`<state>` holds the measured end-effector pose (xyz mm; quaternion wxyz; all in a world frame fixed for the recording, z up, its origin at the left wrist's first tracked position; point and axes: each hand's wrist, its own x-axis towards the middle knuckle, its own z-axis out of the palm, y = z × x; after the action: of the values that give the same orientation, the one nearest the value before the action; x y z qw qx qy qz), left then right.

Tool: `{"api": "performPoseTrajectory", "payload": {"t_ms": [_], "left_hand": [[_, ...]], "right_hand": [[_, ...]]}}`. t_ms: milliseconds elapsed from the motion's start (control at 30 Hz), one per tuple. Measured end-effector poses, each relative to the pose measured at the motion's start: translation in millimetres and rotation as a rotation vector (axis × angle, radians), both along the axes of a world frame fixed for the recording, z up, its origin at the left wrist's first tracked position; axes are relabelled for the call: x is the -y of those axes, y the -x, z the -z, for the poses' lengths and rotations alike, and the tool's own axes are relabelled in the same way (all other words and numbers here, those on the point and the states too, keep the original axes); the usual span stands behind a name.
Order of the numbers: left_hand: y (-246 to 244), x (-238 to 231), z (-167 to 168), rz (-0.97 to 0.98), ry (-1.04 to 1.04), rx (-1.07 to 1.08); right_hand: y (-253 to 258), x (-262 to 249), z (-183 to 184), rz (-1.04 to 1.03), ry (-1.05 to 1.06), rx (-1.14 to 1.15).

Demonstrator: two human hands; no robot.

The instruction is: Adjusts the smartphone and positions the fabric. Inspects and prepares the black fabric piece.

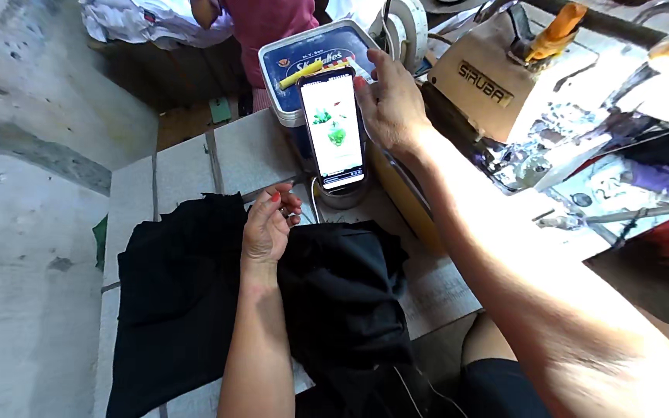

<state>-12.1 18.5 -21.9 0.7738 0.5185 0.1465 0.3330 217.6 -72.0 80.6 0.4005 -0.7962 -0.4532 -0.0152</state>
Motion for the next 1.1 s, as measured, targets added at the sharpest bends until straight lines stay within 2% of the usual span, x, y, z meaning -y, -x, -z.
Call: {"api": "performPoseTrajectory", "payload": {"t_ms": [133,267,333,433,633,767,1100], "left_hand": [[4,1,-2,0.026,-0.138,0.023],[8,7,-18,0.224,-0.347,0.162],[7,11,-24,0.31,-0.455,0.162],[6,13,-25,0.318,-0.639,0.04],[6,20,-28,0.199,-0.999,-0.402],[4,23,-28,0.239,-0.995,-0.394],[6,19,-26,0.304,-0.709,-0.158]], "right_hand": [[0,0,-1,0.01,0.018,0.009],[0,-2,-5,0.032,0.025,-0.012],[1,-2,-6,0.034,0.022,-0.007],[1,-1,-6,0.042,0.02,-0.003],[1,1,-10,0.055,0.006,0.016],[3,0,-10,0.065,0.008,0.007],[5,1,-12,0.069,-0.002,0.013]]}}
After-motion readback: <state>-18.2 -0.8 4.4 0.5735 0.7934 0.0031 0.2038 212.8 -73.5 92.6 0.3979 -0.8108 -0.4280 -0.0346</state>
